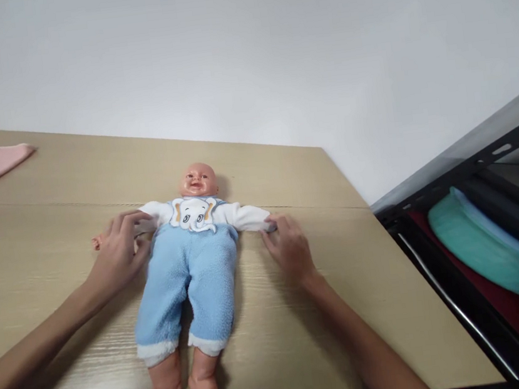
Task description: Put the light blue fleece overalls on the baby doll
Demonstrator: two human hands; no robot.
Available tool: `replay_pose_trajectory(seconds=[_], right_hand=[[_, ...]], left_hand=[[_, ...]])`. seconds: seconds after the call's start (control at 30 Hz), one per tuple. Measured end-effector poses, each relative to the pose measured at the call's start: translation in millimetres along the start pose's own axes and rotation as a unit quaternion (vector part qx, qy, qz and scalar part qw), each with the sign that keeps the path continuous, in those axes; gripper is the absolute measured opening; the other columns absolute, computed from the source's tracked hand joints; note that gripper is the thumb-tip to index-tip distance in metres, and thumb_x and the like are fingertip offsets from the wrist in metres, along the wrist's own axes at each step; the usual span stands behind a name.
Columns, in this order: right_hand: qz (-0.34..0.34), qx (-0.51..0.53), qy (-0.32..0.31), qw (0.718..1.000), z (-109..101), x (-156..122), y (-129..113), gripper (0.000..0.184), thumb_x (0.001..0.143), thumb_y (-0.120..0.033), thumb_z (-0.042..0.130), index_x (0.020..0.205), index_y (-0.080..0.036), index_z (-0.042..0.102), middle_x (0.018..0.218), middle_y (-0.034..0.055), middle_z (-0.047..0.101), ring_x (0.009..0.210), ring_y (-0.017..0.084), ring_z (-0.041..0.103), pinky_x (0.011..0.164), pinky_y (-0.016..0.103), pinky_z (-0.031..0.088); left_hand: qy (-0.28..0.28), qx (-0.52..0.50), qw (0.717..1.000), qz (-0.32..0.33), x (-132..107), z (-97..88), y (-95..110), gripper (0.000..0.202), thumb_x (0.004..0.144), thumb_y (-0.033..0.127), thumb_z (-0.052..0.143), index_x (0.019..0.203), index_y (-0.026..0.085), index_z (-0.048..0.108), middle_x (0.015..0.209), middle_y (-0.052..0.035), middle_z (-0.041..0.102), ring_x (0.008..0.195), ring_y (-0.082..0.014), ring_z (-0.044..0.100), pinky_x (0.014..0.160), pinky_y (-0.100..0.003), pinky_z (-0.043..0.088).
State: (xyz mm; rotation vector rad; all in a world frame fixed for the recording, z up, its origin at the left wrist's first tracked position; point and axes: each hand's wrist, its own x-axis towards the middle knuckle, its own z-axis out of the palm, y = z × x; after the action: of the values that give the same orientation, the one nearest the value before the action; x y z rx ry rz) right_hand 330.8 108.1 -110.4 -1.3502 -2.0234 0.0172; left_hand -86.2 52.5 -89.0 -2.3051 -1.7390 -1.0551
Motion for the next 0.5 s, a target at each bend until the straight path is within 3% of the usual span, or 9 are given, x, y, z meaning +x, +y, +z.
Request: replay_pose_trajectory(seconds=[0.1, 0.17, 0.23, 0.3, 0.4, 0.5], right_hand=[[-0.072, -0.027, -0.016, 0.997, -9.8, -0.8, 28.1, 0.056, 0.103, -0.048, 0.074, 0.150, -0.021, 0.061, 0.149, 0.0224, 0.068, 0.143, 0.044, 0.062, 0.123, 0.067, 0.050], [-0.081, 0.008, -0.057, 0.995, -8.2, 1.4, 43.8, 0.065, 0.101, -0.049, 0.075, 0.158, -0.022, 0.056, 0.156, 0.0224, 0.065, 0.147, 0.043, 0.061, 0.125, 0.068, 0.049], [-0.059, 0.061, -0.091, 0.992, -3.3, 6.1, 53.9, 0.054, 0.100, -0.046, 0.075, 0.148, -0.023, 0.063, 0.144, 0.0196, 0.073, 0.136, 0.040, 0.069, 0.118, 0.063, 0.056], [-0.023, 0.107, -0.103, 0.989, -0.8, 12.8, 56.2, 0.042, 0.094, -0.045, 0.080, 0.129, -0.024, 0.071, 0.125, 0.0158, 0.080, 0.118, 0.037, 0.075, 0.105, 0.056, 0.063], [0.025, 0.167, -0.084, 0.982, -9.5, 24.9, 41.4, 0.044, 0.082, -0.048, 0.090, 0.114, -0.024, 0.072, 0.108, 0.0103, 0.081, 0.095, 0.031, 0.077, 0.088, 0.047, 0.066], [0.043, 0.230, -0.036, 0.971, -27.1, 34.6, 6.2, 0.048, 0.084, -0.047, 0.094, 0.120, -0.025, 0.071, 0.108, 0.0074, 0.081, 0.087, 0.027, 0.077, 0.086, 0.044, 0.066]], left_hand=[[-0.019, -0.046, 0.997, 0.066, 18.9, -6.2, 25.4, 0.029, 0.103, 0.015, 0.055, 0.130, 0.022, 0.063, 0.135, -0.0161, 0.069, 0.125, -0.0380, 0.064, 0.108, -0.056, 0.053], [-0.047, -0.092, 0.989, 0.104, 35.8, -0.5, 45.5, 0.024, 0.106, 0.020, 0.058, 0.128, 0.023, 0.064, 0.137, -0.0148, 0.069, 0.129, -0.0374, 0.063, 0.112, -0.057, 0.052], [-0.082, -0.136, 0.977, 0.140, 54.3, 15.0, 64.2, 0.031, 0.105, 0.025, 0.065, 0.136, 0.024, 0.061, 0.146, -0.0155, 0.066, 0.139, -0.0370, 0.060, 0.119, -0.056, 0.050], [-0.106, -0.156, 0.967, 0.169, 73.2, 37.0, 79.7, 0.054, 0.101, 0.032, 0.075, 0.150, 0.020, 0.053, 0.156, -0.0194, 0.060, 0.149, -0.0386, 0.054, 0.127, -0.056, 0.045], [-0.157, -0.128, 0.963, 0.178, 99.4, 68.4, 96.4, 0.083, 0.089, 0.037, 0.089, 0.157, 0.015, 0.048, 0.157, -0.0229, 0.059, 0.145, -0.0430, 0.056, 0.124, -0.057, 0.047], [-0.199, -0.063, 0.963, 0.169, 117.2, 84.5, 104.3, 0.069, 0.088, 0.036, 0.087, 0.147, 0.017, 0.058, 0.141, -0.0207, 0.070, 0.129, -0.0435, 0.064, 0.112, -0.058, 0.051]])
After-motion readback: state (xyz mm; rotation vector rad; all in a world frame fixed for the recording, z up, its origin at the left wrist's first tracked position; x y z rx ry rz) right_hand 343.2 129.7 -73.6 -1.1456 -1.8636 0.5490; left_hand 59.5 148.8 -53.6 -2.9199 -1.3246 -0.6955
